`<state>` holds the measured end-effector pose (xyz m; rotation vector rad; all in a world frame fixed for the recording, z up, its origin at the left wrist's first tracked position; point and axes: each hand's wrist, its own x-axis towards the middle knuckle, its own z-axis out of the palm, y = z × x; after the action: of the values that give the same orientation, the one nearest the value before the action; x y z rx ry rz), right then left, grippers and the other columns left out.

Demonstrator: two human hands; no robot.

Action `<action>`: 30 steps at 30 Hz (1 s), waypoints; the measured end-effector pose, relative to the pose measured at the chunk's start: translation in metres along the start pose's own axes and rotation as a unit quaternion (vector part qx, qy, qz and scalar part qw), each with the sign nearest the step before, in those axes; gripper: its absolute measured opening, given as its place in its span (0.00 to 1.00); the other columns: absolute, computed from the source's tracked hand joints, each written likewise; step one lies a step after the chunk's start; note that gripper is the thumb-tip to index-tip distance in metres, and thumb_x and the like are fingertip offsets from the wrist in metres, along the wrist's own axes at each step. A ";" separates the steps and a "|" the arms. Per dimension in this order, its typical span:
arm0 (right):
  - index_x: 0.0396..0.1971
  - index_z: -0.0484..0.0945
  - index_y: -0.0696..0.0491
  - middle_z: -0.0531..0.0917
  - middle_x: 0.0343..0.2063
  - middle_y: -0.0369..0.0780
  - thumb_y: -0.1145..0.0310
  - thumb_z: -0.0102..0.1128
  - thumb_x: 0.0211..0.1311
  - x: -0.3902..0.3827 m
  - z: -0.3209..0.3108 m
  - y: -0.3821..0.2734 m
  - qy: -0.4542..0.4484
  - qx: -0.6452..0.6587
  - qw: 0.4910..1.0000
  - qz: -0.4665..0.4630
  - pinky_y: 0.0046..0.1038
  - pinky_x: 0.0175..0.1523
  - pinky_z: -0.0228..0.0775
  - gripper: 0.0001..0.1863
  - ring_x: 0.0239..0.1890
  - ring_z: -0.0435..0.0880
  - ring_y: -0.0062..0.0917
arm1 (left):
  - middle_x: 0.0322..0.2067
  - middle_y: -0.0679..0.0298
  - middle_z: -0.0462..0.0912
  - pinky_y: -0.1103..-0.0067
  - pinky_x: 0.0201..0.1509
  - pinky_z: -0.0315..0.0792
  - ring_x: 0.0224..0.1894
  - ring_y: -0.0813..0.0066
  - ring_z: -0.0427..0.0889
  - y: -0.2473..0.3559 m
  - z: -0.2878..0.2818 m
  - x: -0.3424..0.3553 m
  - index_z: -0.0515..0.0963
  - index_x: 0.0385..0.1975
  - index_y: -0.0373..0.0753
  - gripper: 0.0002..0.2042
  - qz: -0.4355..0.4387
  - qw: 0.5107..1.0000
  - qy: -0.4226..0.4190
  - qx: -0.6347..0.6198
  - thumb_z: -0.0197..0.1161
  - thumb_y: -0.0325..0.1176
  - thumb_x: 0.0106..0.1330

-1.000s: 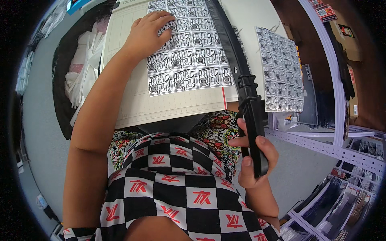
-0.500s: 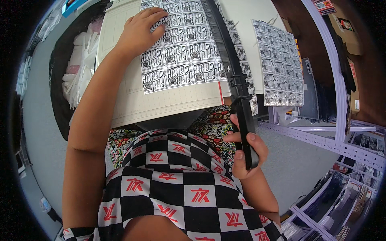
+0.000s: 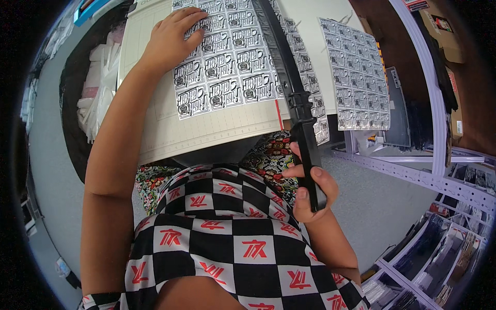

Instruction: The person uses a manual paper cutter to slice a sheet of printed stickers into smaller strips. They repeatedly align the sticker sheet on the cutting mat, pull down the cutter's blade to make a cut, and then lift the blade to reposition the sheet for the next cut. The person occasionally picks up the cut strips to inspect them before continuing the cutting process.

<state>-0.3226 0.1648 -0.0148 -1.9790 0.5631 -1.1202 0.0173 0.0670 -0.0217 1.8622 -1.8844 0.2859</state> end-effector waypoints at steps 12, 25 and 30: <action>0.55 0.50 0.43 0.77 0.25 0.47 0.59 0.43 0.62 -0.006 0.003 0.007 0.011 -0.017 1.000 -0.005 0.34 0.44 0.70 0.23 0.46 0.72 0.47 | 0.50 0.68 0.70 0.69 0.59 0.53 0.54 0.72 0.66 0.000 0.000 0.001 0.71 0.47 0.49 0.17 0.006 1.000 0.002 0.013 0.51 0.40 0.56; 0.55 0.49 0.43 0.77 0.25 0.48 0.58 0.42 0.62 -0.012 0.004 0.018 0.010 -0.032 0.999 -0.018 0.34 0.41 0.72 0.23 0.45 0.73 0.47 | 0.49 0.69 0.70 0.69 0.58 0.55 0.54 0.72 0.66 -0.002 0.000 0.000 0.72 0.46 0.48 0.17 0.004 1.000 0.003 0.014 0.52 0.40 0.56; 0.55 0.49 0.44 0.77 0.25 0.48 0.58 0.42 0.62 -0.014 0.004 0.021 0.010 -0.035 0.999 -0.023 0.34 0.41 0.72 0.24 0.45 0.73 0.47 | 0.51 0.60 0.67 0.67 0.60 0.52 0.56 0.66 0.62 0.014 -0.015 0.006 0.69 0.48 0.39 0.20 -0.028 0.997 -0.063 -0.016 0.49 0.38 0.56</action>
<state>-0.3258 0.1636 -0.0396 -2.0511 0.5775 -1.1646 0.0065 0.0697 -0.0032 1.9478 -1.9036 0.1210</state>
